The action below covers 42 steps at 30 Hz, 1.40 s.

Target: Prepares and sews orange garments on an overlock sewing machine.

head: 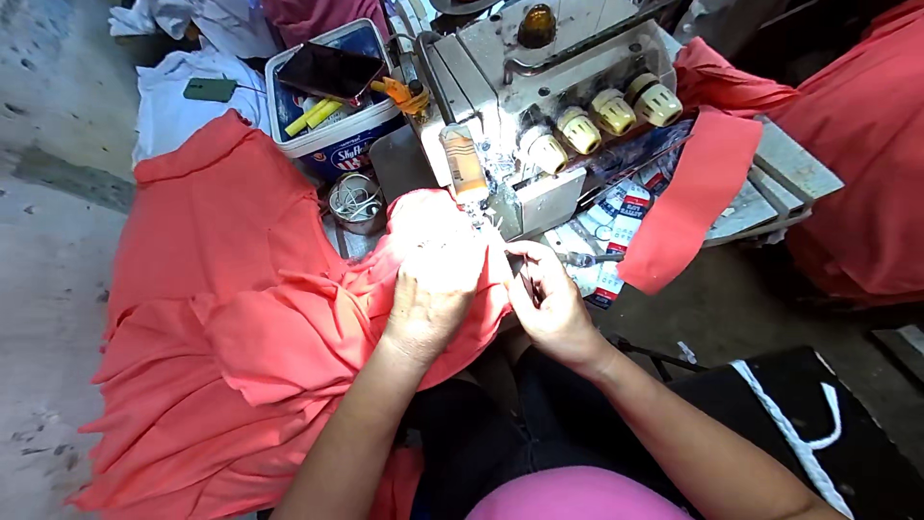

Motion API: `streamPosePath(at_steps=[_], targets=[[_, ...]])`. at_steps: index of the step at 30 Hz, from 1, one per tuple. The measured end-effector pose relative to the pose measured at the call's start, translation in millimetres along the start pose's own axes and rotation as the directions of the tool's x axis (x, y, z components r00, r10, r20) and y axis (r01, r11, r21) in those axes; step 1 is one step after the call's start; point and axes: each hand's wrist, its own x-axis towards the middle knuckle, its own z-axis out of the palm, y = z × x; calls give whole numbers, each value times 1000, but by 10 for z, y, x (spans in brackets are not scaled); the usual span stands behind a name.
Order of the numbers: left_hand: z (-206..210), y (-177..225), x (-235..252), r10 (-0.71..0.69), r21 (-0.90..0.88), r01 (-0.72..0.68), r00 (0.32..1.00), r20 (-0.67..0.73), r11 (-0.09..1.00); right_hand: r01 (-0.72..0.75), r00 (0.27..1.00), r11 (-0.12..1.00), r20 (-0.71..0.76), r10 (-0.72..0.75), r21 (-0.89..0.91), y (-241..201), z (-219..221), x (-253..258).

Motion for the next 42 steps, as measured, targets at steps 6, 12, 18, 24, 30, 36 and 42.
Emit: streamPosePath(at_steps=[6,12,18,24,30,36,42], targets=[[14,-3,-6,-26,-25,26,1000,5,999,7,1000,1000,-9,-7,30,2,5,-11],[25,-14,-6,-32,-30,33,999,33,999,13,1000,999,0,-13,46,21,0,-8],[-2,20,-67,-60,-83,71,990,129,994,34,999,996,19,-35,81,35,-16,-15],[32,43,-119,-83,-111,104,981,175,988,45,999,996,9,-46,82,40,-5,-30],[44,30,-108,-100,-141,124,981,167,982,70,997,991,-2,-71,112,69,13,-7],[44,-27,-63,-112,-136,140,975,193,981,90,996,989,4,-91,119,78,23,84],[13,147,-161,-154,-108,177,969,193,978,64,998,991,5,-65,119,30,14,167]])
